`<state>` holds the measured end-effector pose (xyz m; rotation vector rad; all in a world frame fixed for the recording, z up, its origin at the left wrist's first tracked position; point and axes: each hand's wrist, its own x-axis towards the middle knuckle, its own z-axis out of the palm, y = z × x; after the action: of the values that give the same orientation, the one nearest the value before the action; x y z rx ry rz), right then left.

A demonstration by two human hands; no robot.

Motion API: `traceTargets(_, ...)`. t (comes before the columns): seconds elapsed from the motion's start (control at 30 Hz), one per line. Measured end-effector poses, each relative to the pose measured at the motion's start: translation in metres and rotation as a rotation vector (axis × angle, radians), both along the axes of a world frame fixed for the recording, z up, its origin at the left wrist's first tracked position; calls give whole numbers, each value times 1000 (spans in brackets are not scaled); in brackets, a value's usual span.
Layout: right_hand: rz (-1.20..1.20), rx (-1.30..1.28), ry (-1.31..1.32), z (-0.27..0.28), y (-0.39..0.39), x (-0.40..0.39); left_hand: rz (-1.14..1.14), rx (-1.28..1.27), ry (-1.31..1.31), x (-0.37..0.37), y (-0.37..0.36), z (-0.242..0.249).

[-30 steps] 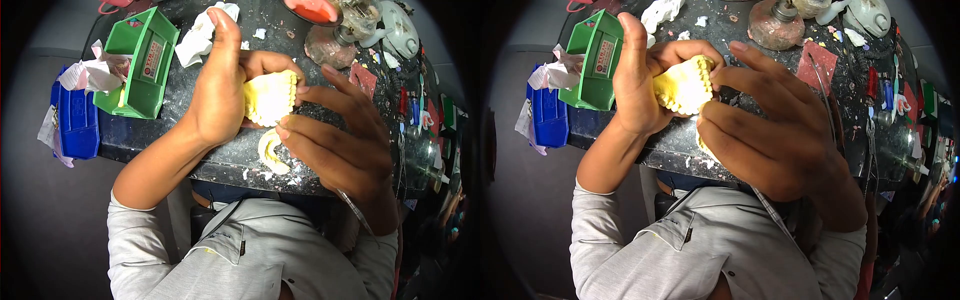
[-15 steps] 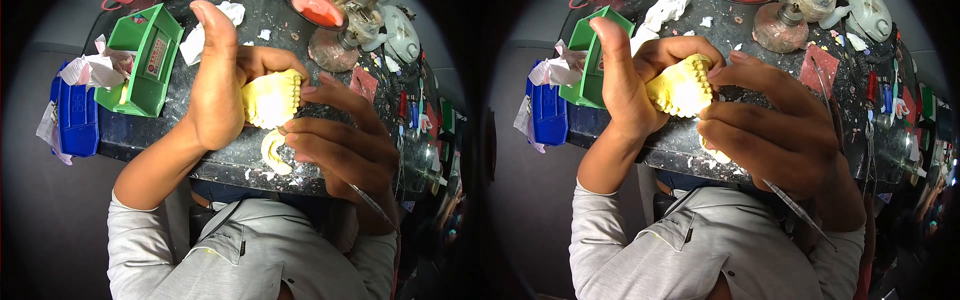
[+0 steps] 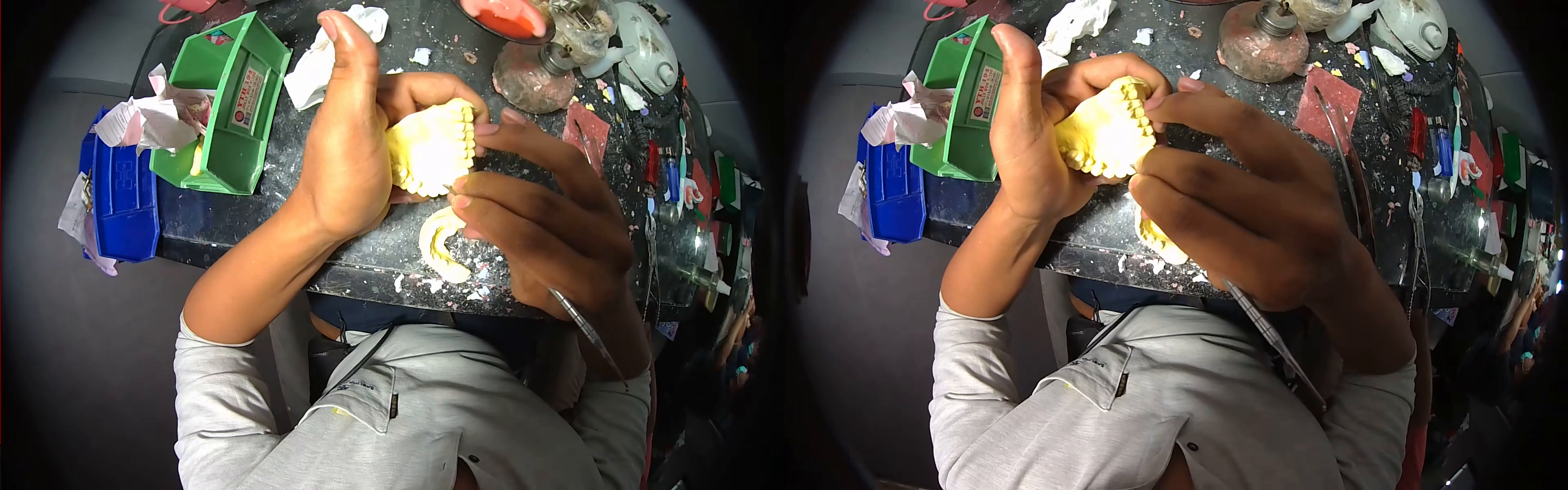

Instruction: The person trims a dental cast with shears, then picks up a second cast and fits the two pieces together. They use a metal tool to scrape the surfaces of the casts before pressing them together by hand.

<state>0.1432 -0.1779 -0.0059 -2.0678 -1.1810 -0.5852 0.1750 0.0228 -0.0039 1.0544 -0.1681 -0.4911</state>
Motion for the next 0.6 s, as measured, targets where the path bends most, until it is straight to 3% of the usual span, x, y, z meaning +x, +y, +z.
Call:
traceTargets(0.17,8,66,174,7,-2,-3,7,2,-115,-4,-5,14)
traceTargets(0.33,58,32,69,5,-3,1,92,166,-306,-5,-3,9)
traceTargets(0.43,40,23,38,6,0,0,31,320,-309,0,4,-3)
traceTargets(0.6,1,52,66,10,3,-7,14,348,-368,-2,6,0)
